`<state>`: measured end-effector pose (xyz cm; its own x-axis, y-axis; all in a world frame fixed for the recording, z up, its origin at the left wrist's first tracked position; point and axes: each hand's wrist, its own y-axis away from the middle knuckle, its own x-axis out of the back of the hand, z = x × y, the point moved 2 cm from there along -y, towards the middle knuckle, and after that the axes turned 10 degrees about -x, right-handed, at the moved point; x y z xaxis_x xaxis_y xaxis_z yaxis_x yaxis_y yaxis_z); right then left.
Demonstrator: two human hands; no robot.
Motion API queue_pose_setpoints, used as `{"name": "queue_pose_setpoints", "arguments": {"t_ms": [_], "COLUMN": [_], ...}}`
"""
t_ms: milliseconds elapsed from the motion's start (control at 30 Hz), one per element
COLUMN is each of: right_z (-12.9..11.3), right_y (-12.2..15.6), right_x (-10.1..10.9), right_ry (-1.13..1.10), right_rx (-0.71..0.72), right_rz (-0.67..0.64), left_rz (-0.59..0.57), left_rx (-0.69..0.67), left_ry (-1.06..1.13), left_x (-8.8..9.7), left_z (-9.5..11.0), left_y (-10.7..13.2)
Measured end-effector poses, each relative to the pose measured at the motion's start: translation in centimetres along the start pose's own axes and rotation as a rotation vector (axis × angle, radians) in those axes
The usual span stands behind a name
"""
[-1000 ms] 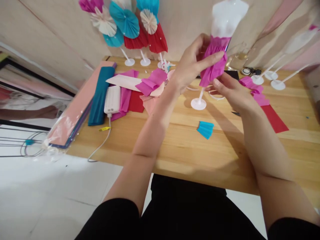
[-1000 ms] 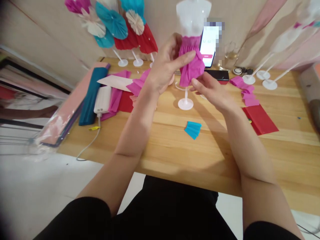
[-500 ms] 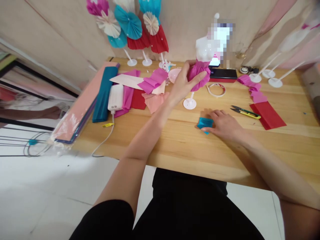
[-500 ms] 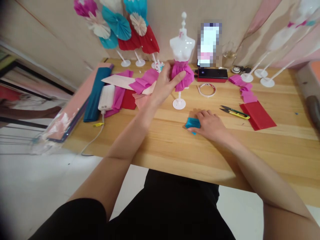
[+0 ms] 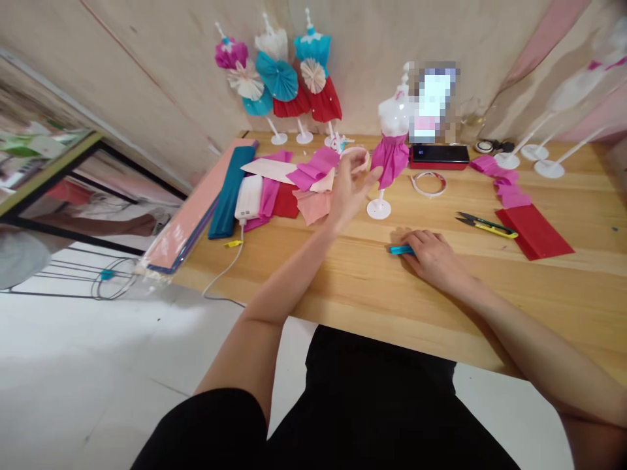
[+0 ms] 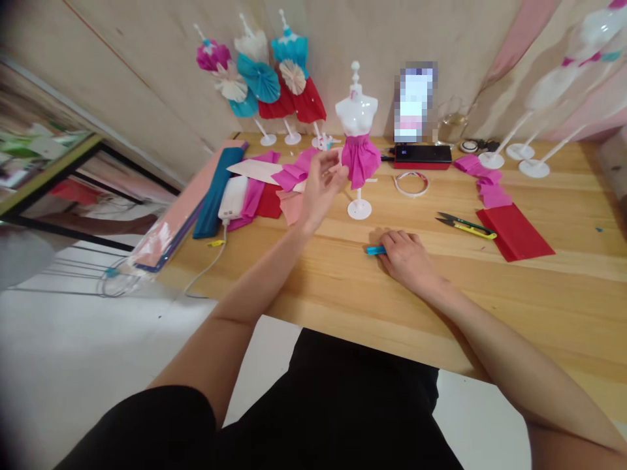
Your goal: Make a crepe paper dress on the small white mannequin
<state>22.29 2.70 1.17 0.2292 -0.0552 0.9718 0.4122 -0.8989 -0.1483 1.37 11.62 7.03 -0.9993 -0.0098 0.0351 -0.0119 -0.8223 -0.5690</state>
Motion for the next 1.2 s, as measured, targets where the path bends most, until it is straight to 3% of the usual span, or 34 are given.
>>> {"name": "queue_pose_setpoints", "arguments": {"t_ms": [33,100,233,367,500,600,667,833,1000,1200], "right_z": [0.0,0.1,0.4,0.8,1.2,2.1,3.1,5.1,4.6,4.9], "right_y": [0.0,0.0,0.1,0.1,0.1,-0.1,-0.4,-1.0,-0.9,-1.2], "right_x": [0.0,0.0,0.7,1.8,2.3,2.5,2.6,1.9,1.1,0.8], "right_ry": [-0.004,-0.003,-0.011,-0.068,-0.143,-0.31,-0.546,-1.147,-1.261,-1.23], "right_rx": [0.024,0.072,0.109,0.134,0.171,0.114,-0.011,-0.312,-0.474,-0.527], "right_rz": [0.001,0.002,0.053,0.127,0.135,0.145,0.151,-0.162,-0.005,0.063], "left_rz": [0.022,-0.064,-0.393,-0.547,-0.656,-0.62,-0.566,-0.325,-0.217,-0.267], "left_rx": [0.022,0.077,0.288,0.476,0.551,0.578,0.581,0.537,0.534,0.443], "left_ry": [-0.046,-0.098,-0.033,0.234,0.434,0.47,0.486,0.609,0.6,0.448], "left_x": [0.1,-0.1,-1.5,-2.3,-3.1,-3.9,-4.7,-7.6,-9.6,-8.6], "left_z": [-0.1,-0.2,-0.8,-0.7,-0.3,-0.4,-0.6,-1.4,-3.1,-3.7], "left_y": [1.4,4.2,8.5,9.2,8.7,8.3,7.9,7.6,8.5,8.5]}}
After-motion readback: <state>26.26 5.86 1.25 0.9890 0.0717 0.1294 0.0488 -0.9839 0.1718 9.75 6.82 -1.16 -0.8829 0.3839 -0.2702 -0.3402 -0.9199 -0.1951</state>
